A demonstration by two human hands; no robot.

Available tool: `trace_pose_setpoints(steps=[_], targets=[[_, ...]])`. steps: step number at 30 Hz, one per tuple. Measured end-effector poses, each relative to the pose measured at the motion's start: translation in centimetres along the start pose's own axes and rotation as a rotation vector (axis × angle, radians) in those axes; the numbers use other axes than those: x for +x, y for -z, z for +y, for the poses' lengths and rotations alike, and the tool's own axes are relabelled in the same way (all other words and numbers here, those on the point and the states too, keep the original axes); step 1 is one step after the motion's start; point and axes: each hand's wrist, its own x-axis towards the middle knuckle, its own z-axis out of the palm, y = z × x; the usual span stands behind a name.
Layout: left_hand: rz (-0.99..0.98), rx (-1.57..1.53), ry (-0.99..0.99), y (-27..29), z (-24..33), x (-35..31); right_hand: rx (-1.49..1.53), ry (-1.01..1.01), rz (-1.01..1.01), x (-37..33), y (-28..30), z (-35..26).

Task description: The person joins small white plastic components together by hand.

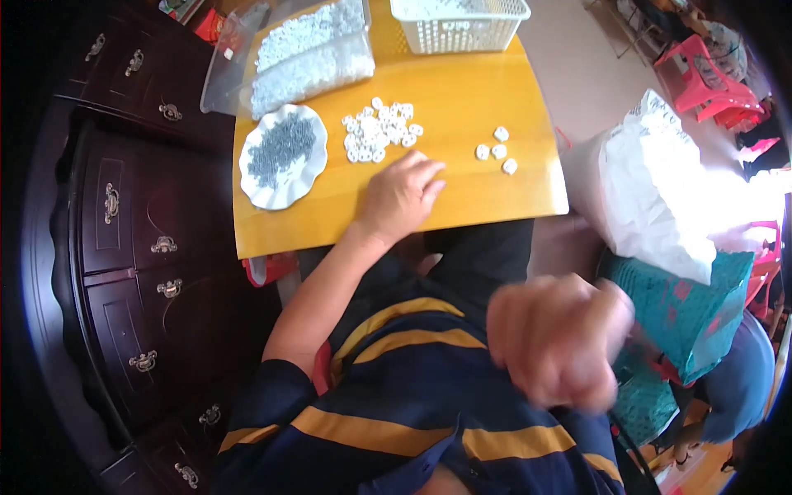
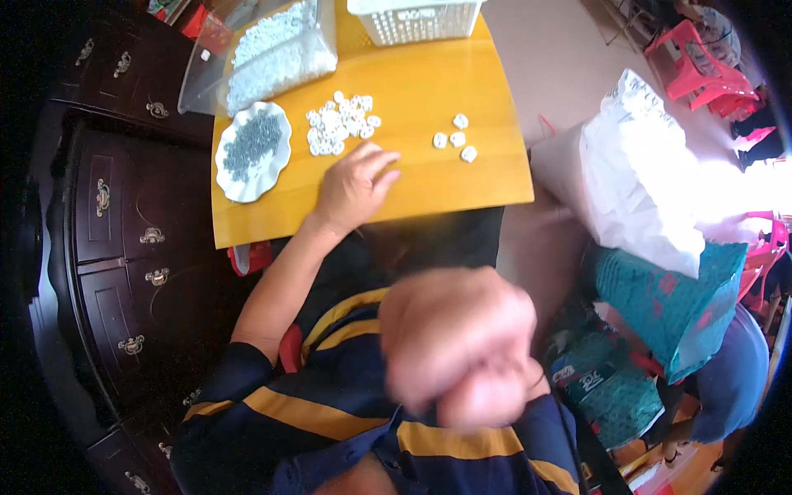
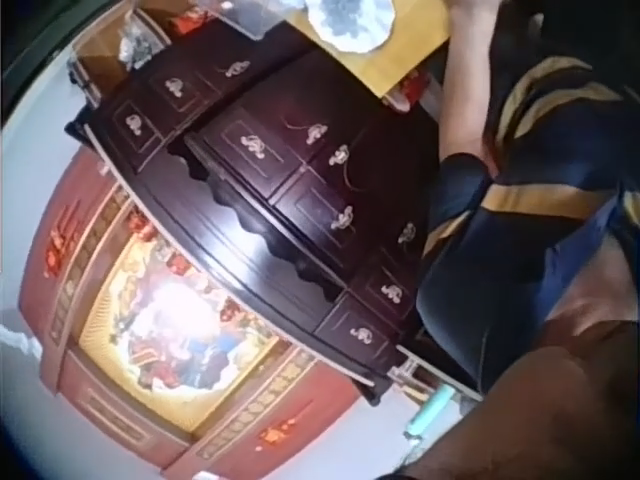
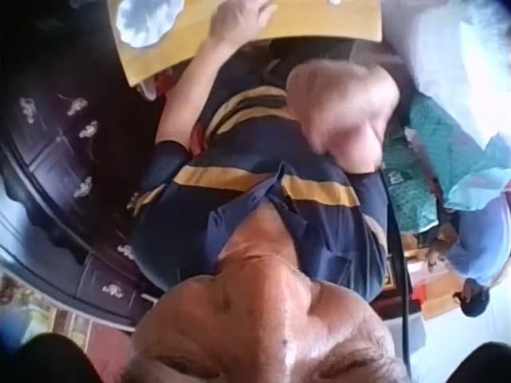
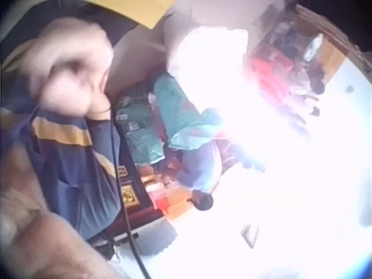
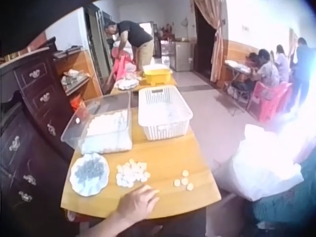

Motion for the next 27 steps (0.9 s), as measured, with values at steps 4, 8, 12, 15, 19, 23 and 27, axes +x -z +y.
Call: trace_pose_setpoints(steps=[4,8,12,15,19,23,27], targets=[[0.027,0.052,0.058,2.0,-1.7,-1.7,0.334,-0.014,-0.14,1.4,-3.5,-1.5],[-0.008,0.115,0.124,2.7,-2.7,-1.9,0.342,-0.18,-0.058,4.0,-6.2,-1.7],[-0.006,0.167,0.101,2.3,-2.9,-1.1,0.341,-0.167,-0.075,3.8,-7.5,-1.8],[-0.116,0.218,0.207,2.6,-2.4,-0.7,0.395,-0.196,-0.161,3.7,-7.1,-1.2],[-0.075,0.198,0.139,2.5,-3.8,-1.5,0.386,-0.133,-0.19,3.6,-7.1,0.2],[-0.078,0.151,0.16,3.1,-2.5,-0.5,0.076,-0.053,0.151,1.9,-6.2,0.9],[-0.128,0.166,0.198,2.6,-2.0,1.1,0.111,-0.276,0.469,0.1,-5.5,2.5]])
